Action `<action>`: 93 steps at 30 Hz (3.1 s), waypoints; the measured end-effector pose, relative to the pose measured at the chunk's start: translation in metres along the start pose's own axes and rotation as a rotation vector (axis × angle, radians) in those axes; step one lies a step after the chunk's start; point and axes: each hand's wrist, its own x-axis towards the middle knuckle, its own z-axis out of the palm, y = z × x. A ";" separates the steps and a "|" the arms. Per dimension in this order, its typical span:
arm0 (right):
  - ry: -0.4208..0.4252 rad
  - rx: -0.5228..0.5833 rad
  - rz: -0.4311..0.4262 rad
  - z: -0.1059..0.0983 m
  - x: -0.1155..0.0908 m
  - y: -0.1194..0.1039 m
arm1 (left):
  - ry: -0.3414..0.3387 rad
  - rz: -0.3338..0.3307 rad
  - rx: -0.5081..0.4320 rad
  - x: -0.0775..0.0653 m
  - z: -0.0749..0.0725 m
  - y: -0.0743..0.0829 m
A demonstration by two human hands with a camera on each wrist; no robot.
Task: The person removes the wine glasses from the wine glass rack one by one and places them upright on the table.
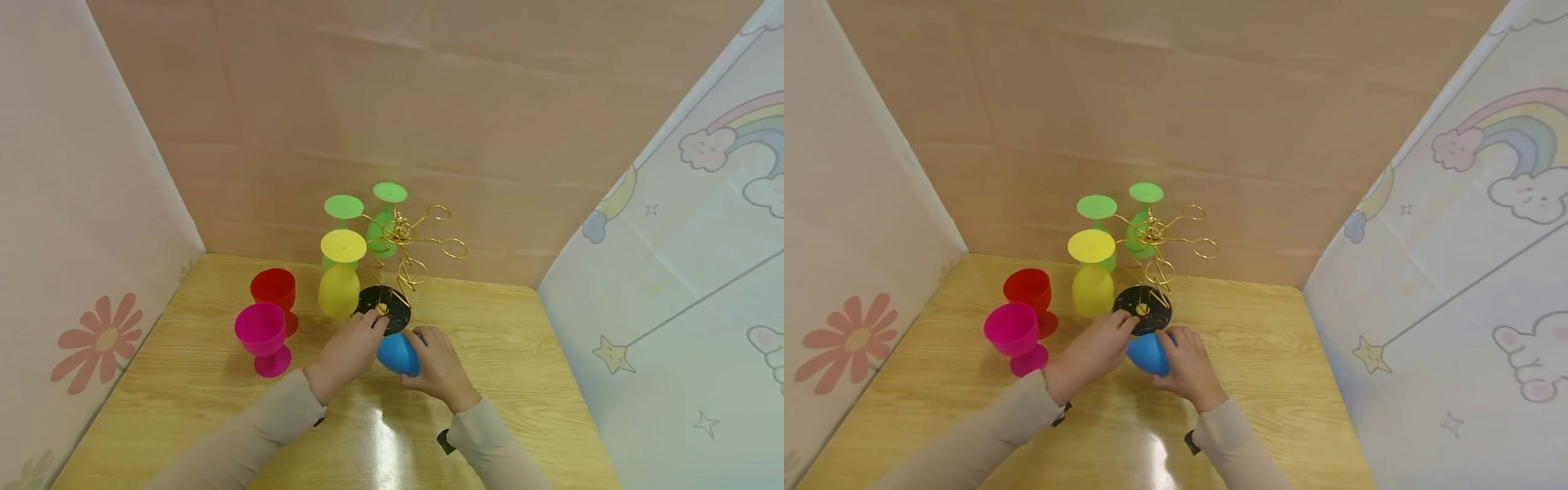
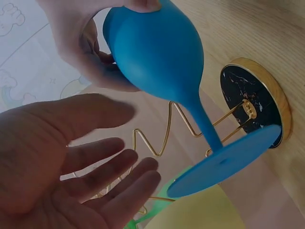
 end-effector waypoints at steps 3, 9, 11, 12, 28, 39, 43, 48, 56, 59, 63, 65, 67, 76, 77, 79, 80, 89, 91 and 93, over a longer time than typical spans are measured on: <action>0.005 -0.012 -0.005 -0.001 0.000 0.001 | -0.051 -0.015 -0.010 0.000 0.005 0.001; -0.012 -0.039 0.002 -0.004 0.000 -0.001 | -0.107 -0.030 0.025 0.000 0.015 0.006; -0.015 -0.035 0.005 -0.005 0.000 -0.002 | -0.136 -0.046 0.019 0.000 0.017 0.008; -0.014 -0.029 0.002 -0.005 0.000 -0.003 | -0.146 -0.056 0.013 0.000 0.017 0.009; 0.000 -0.039 -0.043 -0.001 0.004 -0.006 | -0.097 -0.110 0.129 0.001 0.035 0.013; 0.011 -0.058 -0.054 -0.002 0.005 -0.006 | -0.014 -0.053 0.171 0.000 0.045 0.008; 0.005 -0.056 -0.052 -0.001 0.005 -0.006 | -0.019 -0.040 0.166 0.000 0.052 0.005; -0.003 -0.054 -0.051 0.001 0.005 -0.006 | 0.001 -0.029 0.154 -0.001 0.060 0.000; 0.017 -0.005 -0.057 0.000 0.005 -0.007 | 0.029 -0.010 0.155 -0.007 0.067 -0.008; 0.021 0.006 -0.062 -0.001 0.006 -0.008 | 0.086 0.009 0.164 -0.010 0.070 -0.011; 0.038 0.019 -0.073 -0.001 0.007 -0.009 | 0.146 0.029 0.171 -0.016 0.075 -0.016; 0.056 0.029 -0.080 -0.001 0.007 -0.010 | 0.165 0.034 0.169 -0.018 0.078 -0.018; 0.080 0.035 -0.091 -0.001 0.008 -0.010 | 0.182 0.036 0.162 -0.021 0.080 -0.020; 0.229 0.048 -0.131 0.000 0.013 -0.005 | 0.139 -0.010 0.092 -0.032 0.084 -0.025; 0.242 0.053 -0.121 -0.001 0.013 -0.003 | 0.120 -0.022 0.082 -0.033 0.085 -0.026; 0.265 0.067 -0.092 -0.004 0.014 -0.001 | 0.101 -0.051 0.051 -0.035 0.086 -0.028; 0.274 0.077 -0.075 -0.005 0.015 0.001 | 0.098 -0.065 0.034 -0.036 0.086 -0.029; 0.284 0.122 0.083 -0.020 0.019 0.020 | 0.248 -0.090 -0.065 -0.053 0.095 -0.042; 0.277 0.146 0.122 -0.024 0.020 0.024 | 0.229 -0.114 -0.076 -0.057 0.096 -0.044; 0.267 0.176 0.160 -0.029 0.021 0.027 | 0.188 -0.153 -0.085 -0.060 0.094 -0.045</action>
